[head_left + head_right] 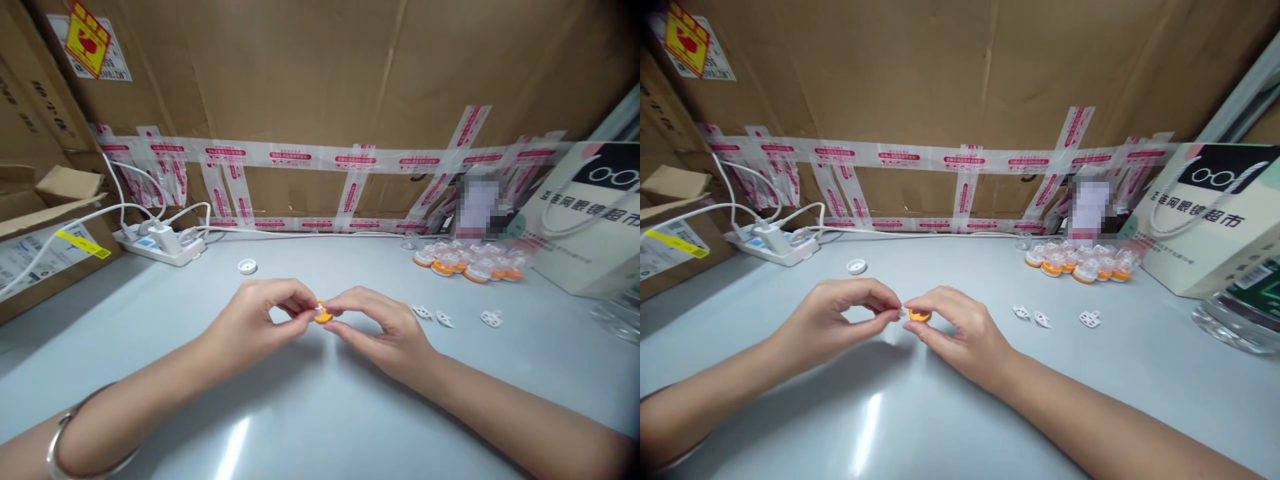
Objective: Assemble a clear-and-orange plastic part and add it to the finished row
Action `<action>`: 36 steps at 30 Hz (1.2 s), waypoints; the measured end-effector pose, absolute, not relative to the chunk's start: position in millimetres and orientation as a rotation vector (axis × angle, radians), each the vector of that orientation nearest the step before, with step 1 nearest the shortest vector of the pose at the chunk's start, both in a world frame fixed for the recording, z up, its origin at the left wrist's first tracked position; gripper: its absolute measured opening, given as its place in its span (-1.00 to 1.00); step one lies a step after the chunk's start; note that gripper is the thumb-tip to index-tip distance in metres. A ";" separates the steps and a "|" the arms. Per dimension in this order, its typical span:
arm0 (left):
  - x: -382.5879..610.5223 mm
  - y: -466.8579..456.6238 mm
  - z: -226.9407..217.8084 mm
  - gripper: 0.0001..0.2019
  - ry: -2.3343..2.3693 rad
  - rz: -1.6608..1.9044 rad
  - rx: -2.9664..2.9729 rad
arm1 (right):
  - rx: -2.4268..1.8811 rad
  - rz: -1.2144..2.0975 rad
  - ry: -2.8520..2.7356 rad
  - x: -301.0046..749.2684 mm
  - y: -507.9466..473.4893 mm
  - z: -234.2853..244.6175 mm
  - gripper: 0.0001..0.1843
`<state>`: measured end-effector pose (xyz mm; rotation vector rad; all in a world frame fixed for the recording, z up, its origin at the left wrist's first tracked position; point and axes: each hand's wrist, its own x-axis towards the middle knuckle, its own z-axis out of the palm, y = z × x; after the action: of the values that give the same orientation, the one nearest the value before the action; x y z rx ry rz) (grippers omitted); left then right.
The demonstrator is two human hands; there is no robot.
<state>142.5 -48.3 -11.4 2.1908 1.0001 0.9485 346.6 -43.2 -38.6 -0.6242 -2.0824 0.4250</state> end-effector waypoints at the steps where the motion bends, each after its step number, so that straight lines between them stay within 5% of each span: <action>1: 148.7 -51.7 -13.8 -0.94 0.965 1.004 2.153 | -0.603 0.424 -2.070 344.7 -44.4 -38.7 -0.81; 6: 153.0 -47.8 -19.5 -0.93 0.880 1.057 1.985 | -0.598 0.454 -2.006 343.7 -41.2 -41.4 -0.80; 14: 139.9 -18.3 -43.2 -0.50 1.002 0.636 2.397 | -0.901 0.527 -2.020 354.3 -25.9 -46.0 -0.82; 22: 147.6 -16.0 -48.8 -0.80 1.037 0.616 2.386 | -0.919 0.527 -2.151 356.6 -21.4 -52.8 -0.88; 36: 146.2 -14.8 -51.1 -0.73 1.103 0.622 2.314 | -0.695 0.176 -2.397 354.5 -20.6 -57.5 -0.86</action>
<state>146.2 -14.8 -51.1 2.3136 1.1029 0.6223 354.5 -20.6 -57.5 -0.6952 -2.3971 0.1759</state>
